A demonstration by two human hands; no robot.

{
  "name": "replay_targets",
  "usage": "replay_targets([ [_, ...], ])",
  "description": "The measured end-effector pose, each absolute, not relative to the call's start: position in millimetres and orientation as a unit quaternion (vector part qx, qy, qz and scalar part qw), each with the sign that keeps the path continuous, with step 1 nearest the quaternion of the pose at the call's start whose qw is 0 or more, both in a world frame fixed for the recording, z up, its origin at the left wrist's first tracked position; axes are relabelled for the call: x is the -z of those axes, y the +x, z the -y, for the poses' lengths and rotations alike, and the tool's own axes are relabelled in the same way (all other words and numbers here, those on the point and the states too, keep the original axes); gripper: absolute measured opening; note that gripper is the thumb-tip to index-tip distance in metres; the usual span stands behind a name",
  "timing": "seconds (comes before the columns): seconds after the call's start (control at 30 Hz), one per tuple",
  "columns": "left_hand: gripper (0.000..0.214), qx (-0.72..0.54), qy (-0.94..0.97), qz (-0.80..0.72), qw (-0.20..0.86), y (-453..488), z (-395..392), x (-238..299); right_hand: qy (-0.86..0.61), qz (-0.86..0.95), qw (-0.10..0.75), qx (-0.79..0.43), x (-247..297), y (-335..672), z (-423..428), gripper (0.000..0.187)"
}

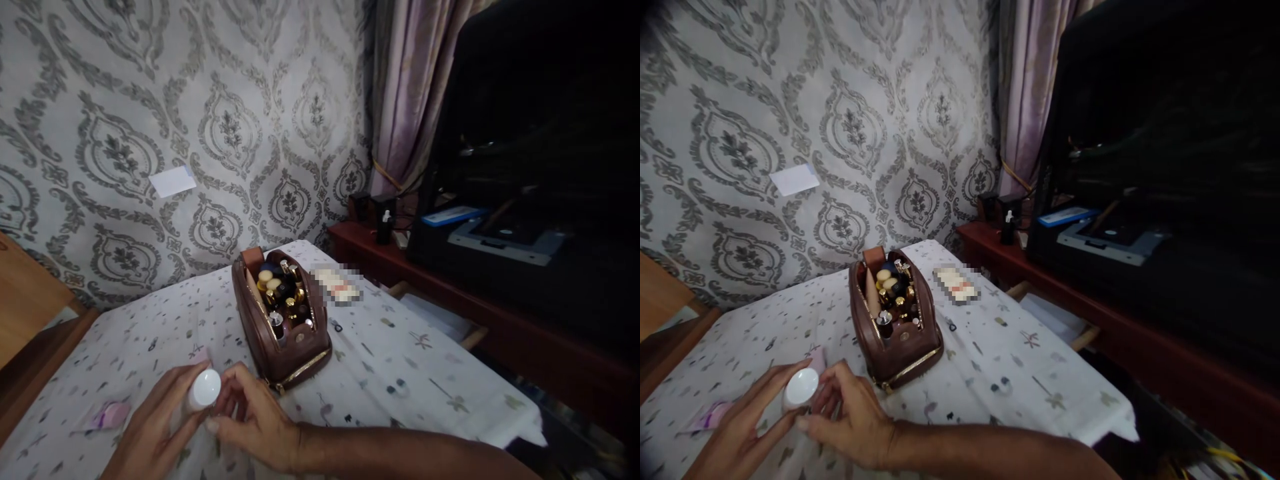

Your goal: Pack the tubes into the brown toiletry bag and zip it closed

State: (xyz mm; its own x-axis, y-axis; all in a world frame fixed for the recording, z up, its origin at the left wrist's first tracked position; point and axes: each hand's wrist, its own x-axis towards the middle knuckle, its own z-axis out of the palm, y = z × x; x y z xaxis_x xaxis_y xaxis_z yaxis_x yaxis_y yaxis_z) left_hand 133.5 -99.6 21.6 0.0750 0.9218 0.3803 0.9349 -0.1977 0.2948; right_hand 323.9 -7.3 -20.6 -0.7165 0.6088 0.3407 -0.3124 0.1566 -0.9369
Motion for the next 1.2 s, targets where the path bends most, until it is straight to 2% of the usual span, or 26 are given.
replay_targets([
  [0.27,0.055,0.256,-0.724,0.638,0.068,144.8,98.7,-12.1,-0.099,0.673,0.401,-0.613,0.1,329.5,-0.2,0.035],
  [0.43,0.055,0.296,-0.677,0.674,0.014,139.2,97.2,-11.8,-0.087,0.635,0.421,-0.642,-6.8,332.5,0.5,0.033],
  [0.6,0.045,0.357,-0.651,0.67,-0.02,134.9,97.8,-22.8,-0.072,0.608,0.41,-0.676,-10.8,332.2,0.3,0.041],
  [0.8,0.046,0.355,-0.641,0.675,-0.084,132.6,99.5,-29.5,-0.071,0.638,0.422,-0.64,-18.2,337.3,-5.8,0.042],
  [1.07,0.063,0.374,-0.62,0.678,-0.13,168.6,79.2,-30.4,-0.073,0.668,0.542,-0.504,-61.4,378.2,-22.6,0.024],
  [1.2,0.055,0.373,-0.64,0.661,-0.122,190.1,51.0,-43.7,-0.11,0.649,0.598,-0.458,-82.3,408.9,-43.0,0.022],
])
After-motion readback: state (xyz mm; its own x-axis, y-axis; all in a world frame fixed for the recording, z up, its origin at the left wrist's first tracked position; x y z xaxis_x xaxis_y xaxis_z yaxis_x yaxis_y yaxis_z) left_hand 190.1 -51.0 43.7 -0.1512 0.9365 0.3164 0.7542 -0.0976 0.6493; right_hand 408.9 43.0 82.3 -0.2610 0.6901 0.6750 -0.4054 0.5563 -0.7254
